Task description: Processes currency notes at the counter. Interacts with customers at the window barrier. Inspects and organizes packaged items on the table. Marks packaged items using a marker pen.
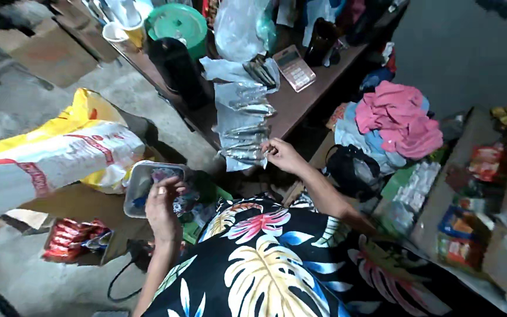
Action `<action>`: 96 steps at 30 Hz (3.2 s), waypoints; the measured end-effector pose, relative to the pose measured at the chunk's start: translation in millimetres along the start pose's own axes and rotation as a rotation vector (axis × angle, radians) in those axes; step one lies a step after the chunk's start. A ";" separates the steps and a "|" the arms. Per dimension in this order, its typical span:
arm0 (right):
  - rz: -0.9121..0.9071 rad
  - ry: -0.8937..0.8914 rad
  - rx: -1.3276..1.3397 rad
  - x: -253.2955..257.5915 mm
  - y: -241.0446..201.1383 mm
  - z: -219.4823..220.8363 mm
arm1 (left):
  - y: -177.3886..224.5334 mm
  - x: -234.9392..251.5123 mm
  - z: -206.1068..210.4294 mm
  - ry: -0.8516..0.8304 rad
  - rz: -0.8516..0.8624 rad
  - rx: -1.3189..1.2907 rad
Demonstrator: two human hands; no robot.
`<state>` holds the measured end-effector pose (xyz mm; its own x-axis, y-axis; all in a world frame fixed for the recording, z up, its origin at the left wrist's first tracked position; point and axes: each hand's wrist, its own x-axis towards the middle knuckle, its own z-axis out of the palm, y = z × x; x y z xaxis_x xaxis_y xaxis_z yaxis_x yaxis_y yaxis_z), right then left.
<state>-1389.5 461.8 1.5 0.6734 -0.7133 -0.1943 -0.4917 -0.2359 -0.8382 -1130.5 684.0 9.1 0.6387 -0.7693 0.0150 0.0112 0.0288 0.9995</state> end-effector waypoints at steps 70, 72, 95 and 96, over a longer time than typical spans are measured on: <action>-0.010 -0.037 -0.541 295.1 108.0 -156.9 | -8.7 81.5 305.6 0.484 0.061 0.747; 0.047 -0.056 -0.554 297.2 101.1 -157.8 | -11.2 85.2 301.0 0.465 0.129 0.719; 0.092 -0.088 -0.634 312.8 78.7 -146.6 | -78.1 279.4 345.4 0.064 -0.131 0.329; 0.098 -0.088 -0.637 314.5 78.8 -146.9 | -82.2 282.6 346.2 0.061 -0.153 0.343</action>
<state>-1297.5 121.9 -50.9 0.6380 -0.7013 -0.3180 -0.7662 -0.5370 -0.3531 -1217.2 243.3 -59.5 0.6942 -0.7086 -0.1263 -0.1415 -0.3065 0.9413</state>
